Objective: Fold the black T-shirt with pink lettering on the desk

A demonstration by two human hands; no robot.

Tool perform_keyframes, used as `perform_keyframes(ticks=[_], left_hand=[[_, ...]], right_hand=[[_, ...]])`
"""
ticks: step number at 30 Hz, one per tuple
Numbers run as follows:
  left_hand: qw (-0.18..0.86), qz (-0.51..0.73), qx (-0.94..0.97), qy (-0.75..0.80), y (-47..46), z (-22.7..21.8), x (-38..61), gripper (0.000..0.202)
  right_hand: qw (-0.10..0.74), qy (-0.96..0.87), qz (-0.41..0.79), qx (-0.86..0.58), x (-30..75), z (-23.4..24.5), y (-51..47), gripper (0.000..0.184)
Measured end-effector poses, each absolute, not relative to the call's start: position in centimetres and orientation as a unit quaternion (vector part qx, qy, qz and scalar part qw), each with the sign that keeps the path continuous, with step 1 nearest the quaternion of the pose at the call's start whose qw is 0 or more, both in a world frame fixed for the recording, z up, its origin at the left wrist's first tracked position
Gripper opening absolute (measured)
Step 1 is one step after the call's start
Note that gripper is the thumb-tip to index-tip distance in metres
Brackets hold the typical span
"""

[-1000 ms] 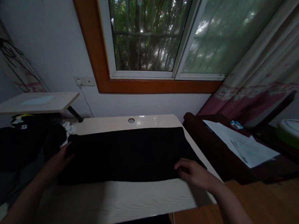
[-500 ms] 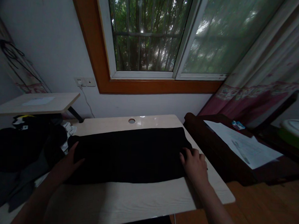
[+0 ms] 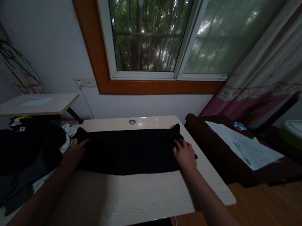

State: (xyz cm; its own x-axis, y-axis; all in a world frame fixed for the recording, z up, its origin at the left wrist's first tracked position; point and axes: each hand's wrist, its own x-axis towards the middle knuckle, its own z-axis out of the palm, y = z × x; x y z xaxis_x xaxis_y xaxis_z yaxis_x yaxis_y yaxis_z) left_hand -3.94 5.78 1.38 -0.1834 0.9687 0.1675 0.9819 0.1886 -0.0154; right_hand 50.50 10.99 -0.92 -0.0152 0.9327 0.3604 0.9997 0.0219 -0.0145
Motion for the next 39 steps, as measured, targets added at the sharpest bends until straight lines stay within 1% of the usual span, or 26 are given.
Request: perform_keyframes(ticks=[6,14,17,20,22,26,31,39], left_hand=[[0.083,-0.070,-0.598,-0.794,9.0,2.3,-4.8,0.050],[0.120,-0.101,-0.560,-0.814,11.3,2.4,-6.2,0.048],[0.087,-0.099,-0.549,-0.825,11.1,2.6,-6.5,0.049],[0.026,-0.108,-0.532,-0.840,10.2,2.8,-7.4,0.052],[-0.005,-0.117,-0.526,-0.842,9.2,2.8,-8.4,0.056],[-0.032,-0.129,-0.555,-0.821,7.5,2.4,-10.6,0.060],[-0.028,-0.114,-0.575,-0.810,7.0,1.6,-12.1,0.056],[-0.019,-0.131,-0.580,-0.804,7.2,1.5,-12.5,0.050]], right_hand=[[0.145,-0.701,-0.118,-0.689,48.1,-0.7,14.4,0.045],[0.153,-0.692,-0.099,-0.699,45.2,-0.1,18.6,0.042],[0.154,-0.667,-0.116,-0.720,45.1,0.3,18.4,0.044],[0.153,-0.642,-0.137,-0.739,45.7,0.6,17.3,0.047],[0.143,-0.634,-0.129,-0.749,46.5,0.6,16.4,0.051],[0.118,-0.622,-0.080,-0.770,49.0,0.6,15.3,0.058],[0.093,-0.596,0.042,-0.796,53.1,1.2,16.0,0.062],[0.164,-0.573,0.135,-0.792,55.9,1.3,17.5,0.050]])
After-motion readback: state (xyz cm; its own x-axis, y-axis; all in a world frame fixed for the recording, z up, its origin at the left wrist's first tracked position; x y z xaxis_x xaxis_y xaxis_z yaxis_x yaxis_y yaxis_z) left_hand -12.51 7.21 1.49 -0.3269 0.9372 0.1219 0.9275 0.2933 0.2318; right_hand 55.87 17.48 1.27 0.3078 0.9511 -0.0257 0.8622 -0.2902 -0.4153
